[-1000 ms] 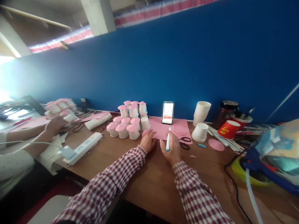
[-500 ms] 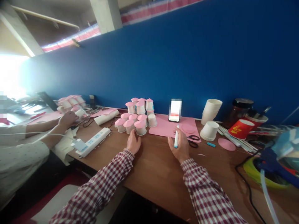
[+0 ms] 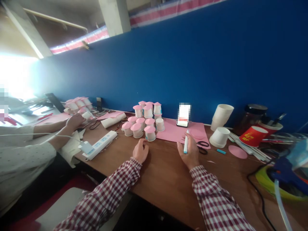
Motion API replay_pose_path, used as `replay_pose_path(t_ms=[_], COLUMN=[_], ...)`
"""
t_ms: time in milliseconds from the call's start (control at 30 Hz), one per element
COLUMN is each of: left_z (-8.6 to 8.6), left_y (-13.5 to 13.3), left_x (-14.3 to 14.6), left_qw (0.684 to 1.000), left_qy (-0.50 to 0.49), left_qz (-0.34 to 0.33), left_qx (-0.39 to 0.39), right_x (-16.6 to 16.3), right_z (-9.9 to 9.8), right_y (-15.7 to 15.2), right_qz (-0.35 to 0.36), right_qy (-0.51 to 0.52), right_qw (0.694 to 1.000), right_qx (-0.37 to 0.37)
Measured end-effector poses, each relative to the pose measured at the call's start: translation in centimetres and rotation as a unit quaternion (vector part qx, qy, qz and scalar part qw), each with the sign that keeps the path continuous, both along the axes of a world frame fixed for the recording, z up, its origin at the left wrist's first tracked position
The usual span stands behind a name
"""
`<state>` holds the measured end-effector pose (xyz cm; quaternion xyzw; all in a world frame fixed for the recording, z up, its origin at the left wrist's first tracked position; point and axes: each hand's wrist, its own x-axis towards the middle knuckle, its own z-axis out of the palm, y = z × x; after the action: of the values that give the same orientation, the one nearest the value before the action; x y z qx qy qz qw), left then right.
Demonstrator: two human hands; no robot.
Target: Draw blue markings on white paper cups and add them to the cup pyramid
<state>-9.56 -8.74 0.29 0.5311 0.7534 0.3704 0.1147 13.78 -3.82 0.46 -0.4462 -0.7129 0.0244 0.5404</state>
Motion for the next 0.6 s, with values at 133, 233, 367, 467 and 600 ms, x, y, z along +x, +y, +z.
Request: replay_pose_path(t_ms=[133, 233, 367, 467, 600], left_z=[-0.4, -0.3, 0.4, 0.9, 1.1], left_y=[0.0, 0.4, 1.8, 3.0, 4.1], left_x=[0.2, -0.6, -2.8, -4.3, -5.1], left_qw=[0.999, 0.998, 0.99, 0.98, 0.973], left_qy=[0.026, 0.035, 0.021, 0.017, 0.014], left_qz=[-0.005, 0.022, 0.135, 0.196, 0.227], left_qx=[0.044, 0.052, 0.036, 0.036, 0.026], right_x=[0.0, 0.0, 0.0, 0.0, -0.1], right_z=[-0.1, 0.0, 0.0, 0.0, 0.0], right_y=[0.1, 0.1, 0.0, 0.0, 0.0], right_qz=[0.007, 0.004, 0.004, 0.01, 0.011], right_qy=[-0.006, -0.004, 0.001, 0.005, 0.006], right_qw=[1.0, 1.0, 1.0, 1.0, 1.0], right_qx=[-0.022, -0.019, -0.019, -0.025, -0.028])
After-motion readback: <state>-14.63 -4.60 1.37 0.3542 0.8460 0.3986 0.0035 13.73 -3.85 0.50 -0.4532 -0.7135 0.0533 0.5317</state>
